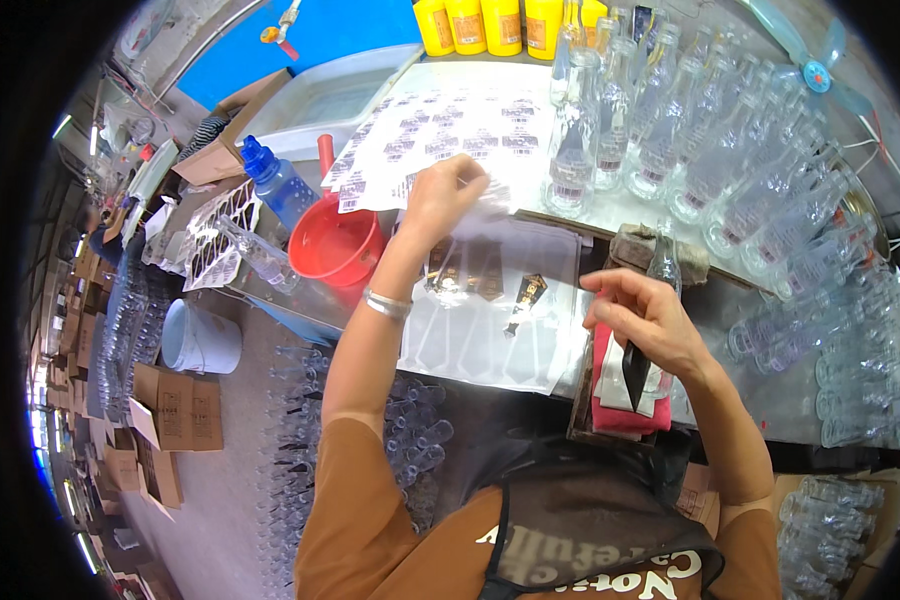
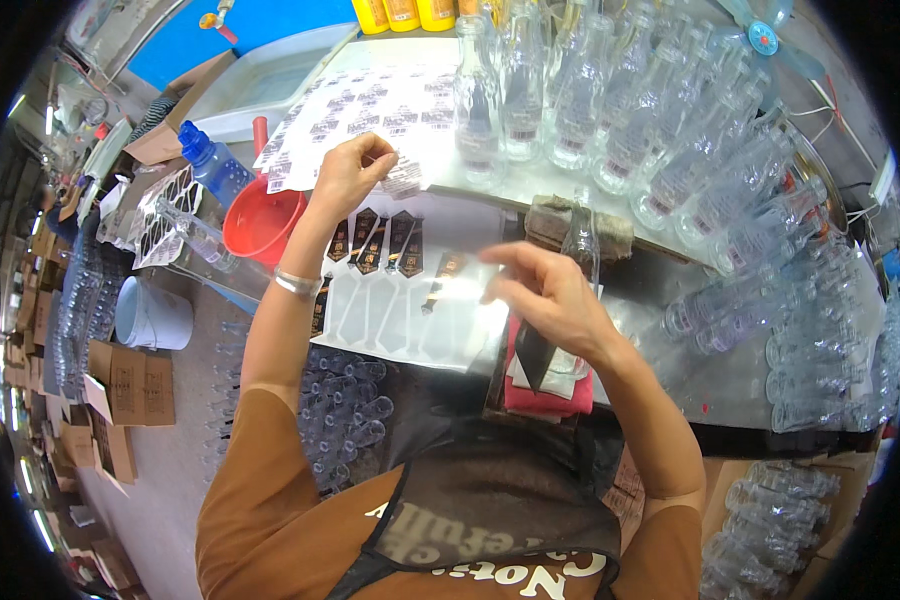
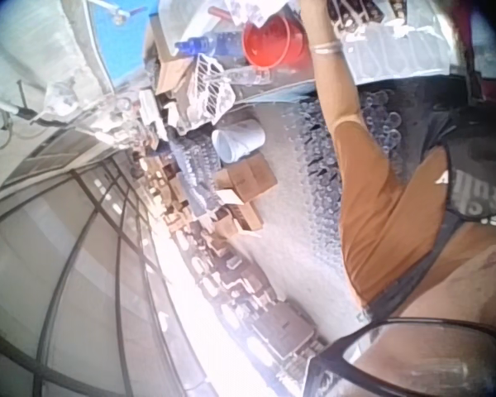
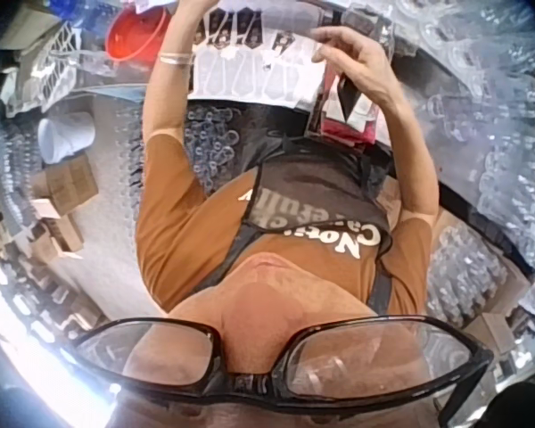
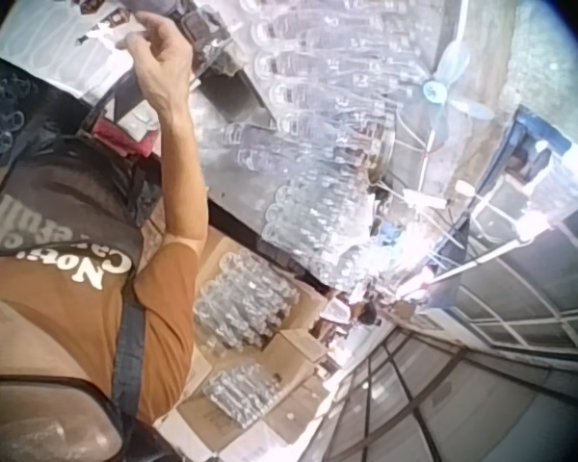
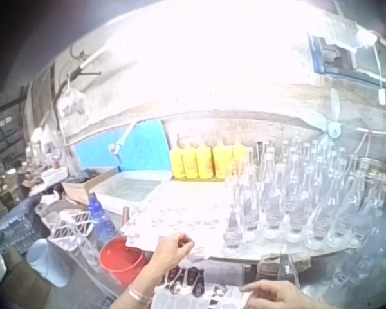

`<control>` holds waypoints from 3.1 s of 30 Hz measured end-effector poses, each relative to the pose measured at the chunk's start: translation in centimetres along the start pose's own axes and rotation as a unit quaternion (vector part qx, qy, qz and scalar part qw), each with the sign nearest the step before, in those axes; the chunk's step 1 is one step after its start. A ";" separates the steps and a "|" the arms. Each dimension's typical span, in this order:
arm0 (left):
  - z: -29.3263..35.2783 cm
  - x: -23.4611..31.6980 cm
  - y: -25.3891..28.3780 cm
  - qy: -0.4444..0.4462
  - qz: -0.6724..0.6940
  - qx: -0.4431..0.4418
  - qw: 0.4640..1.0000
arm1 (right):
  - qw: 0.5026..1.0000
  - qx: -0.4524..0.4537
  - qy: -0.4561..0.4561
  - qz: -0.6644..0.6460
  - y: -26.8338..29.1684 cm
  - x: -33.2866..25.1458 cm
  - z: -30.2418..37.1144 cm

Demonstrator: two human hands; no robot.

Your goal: The person repeatedly picks up clear plastic bottles, applies a printed label to each bottle, and places the labeled bottles into a stack on the table. The person also peels labels from a sheet and handles a small red container during the process.

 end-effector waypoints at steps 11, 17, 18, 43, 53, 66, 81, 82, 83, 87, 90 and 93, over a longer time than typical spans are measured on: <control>-2.9 -3.5 1.4 -0.086 -0.277 0.097 0.952 | 1.000 0.027 0.009 0.014 0.4 1.0 4.5; -1.9 -4.5 0.6 -0.086 -0.293 0.047 0.951 | 0.996 -0.004 0.025 0.086 -0.8 -0.2 5.0; -1.7 -4.3 0.6 -0.084 -0.283 0.042 0.955 | 0.996 -0.004 0.029 0.087 -0.9 -0.1 5.0; 0.8 -0.5 0.2 -0.090 -0.165 0.065 0.980 | 0.998 0.023 0.008 0.061 0.0 1.0 6.7; 3.3 -0.4 -1.5 -0.091 -0.216 0.076 0.969 | 0.998 0.006 -0.019 0.064 -0.4 1.2 7.0; 18.1 5.3 -11.8 -0.093 -0.178 -0.114 0.973 | 0.993 0.099 -0.029 -0.065 3.2 3.0 12.3; 20.1 3.3 -8.0 -0.021 -0.262 0.009 0.965 | 0.986 0.140 -0.012 -0.087 4.9 6.1 15.3; 20.1 3.8 -9.2 -0.019 -0.260 -0.011 0.965 | 0.987 0.140 -0.009 -0.081 5.0 5.9 15.3; 20.3 4.3 -10.1 -0.016 -0.258 -0.030 0.965 | 0.987 0.140 -0.005 -0.075 5.0 5.9 15.4; 24.2 7.4 -11.2 -0.069 -0.207 -0.096 0.971 | 0.983 0.156 -0.027 -0.093 6.1 8.1 17.0; 25.6 6.9 -10.7 -0.095 -0.195 -0.072 0.973 | 0.981 0.163 -0.033 -0.103 6.6 9.0 17.2; 25.9 5.4 -10.0 -0.094 -0.190 -0.016 0.977 | 0.983 0.154 -0.026 -0.098 6.1 8.3 16.6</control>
Point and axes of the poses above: each hand's wrist, its own z-axis away from the middle knuckle, its own y-axis out of the back of the hand, x = y × z, the point moved 10 cm from there along -z, towards the middle knuckle, and after that the axes turned 3 degrees about -x, right-handed, at the moved point
